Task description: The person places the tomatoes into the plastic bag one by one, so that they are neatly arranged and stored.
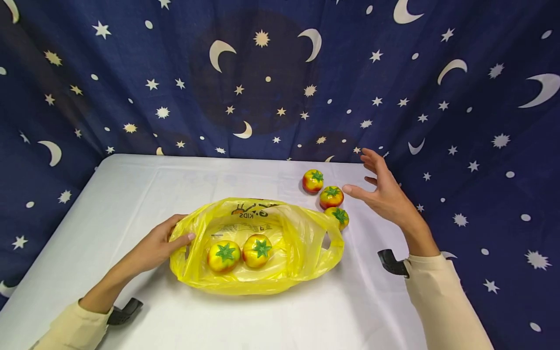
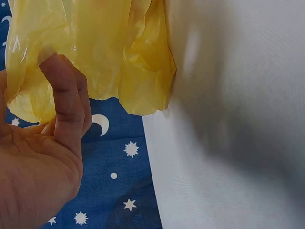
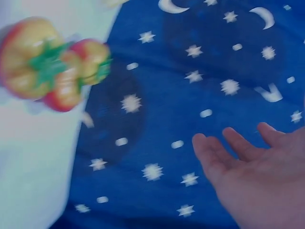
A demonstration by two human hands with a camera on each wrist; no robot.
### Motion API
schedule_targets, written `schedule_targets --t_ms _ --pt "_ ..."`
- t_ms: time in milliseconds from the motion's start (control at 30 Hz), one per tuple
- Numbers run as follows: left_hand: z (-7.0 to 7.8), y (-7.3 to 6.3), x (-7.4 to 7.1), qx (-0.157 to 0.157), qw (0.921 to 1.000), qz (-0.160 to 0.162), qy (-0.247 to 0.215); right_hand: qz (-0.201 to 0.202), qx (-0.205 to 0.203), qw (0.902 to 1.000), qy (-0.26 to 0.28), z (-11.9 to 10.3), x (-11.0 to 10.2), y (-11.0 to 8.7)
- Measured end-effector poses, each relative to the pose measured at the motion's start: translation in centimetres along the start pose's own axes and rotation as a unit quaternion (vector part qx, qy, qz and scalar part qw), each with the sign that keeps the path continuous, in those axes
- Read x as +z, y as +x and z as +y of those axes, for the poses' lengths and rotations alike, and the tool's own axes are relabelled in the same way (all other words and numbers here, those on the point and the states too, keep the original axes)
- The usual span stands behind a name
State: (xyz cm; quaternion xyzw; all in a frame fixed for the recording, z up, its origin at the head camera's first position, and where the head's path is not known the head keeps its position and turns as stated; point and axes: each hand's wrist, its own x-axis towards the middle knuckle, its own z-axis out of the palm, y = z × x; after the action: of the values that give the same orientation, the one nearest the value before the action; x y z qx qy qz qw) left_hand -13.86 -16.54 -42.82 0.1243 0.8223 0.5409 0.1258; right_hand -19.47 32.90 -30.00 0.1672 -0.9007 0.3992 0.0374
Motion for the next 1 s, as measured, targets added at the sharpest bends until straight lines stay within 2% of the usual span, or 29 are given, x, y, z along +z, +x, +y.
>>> schedule_targets --t_ms 233,467,567,767,1000 --pt "0.0 -0.1 0.0 0.002 1.0000 0.005 0.003 -0.012 0.081 0.9960 0.037 5.8 1.5 -0.2" --pt "0.0 -0.1 0.1 0.007 0.9999 0.004 0.006 -0.001 0.133 0.9900 0.045 9.8 5.0 -1.0" --pt "0.1 -0.1 0.1 0.009 0.9999 0.003 0.006 0.007 0.139 0.9892 0.047 10.8 6.3 -1.4" --pt "-0.2 0.0 0.2 0.008 0.9999 0.006 0.008 -0.004 0.136 0.9876 0.078 12.0 8.0 -1.5" --pt "-0.2 0.1 0.3 0.006 1.0000 0.005 0.003 -0.025 0.140 0.9884 0.052 12.0 9.1 -1.3"
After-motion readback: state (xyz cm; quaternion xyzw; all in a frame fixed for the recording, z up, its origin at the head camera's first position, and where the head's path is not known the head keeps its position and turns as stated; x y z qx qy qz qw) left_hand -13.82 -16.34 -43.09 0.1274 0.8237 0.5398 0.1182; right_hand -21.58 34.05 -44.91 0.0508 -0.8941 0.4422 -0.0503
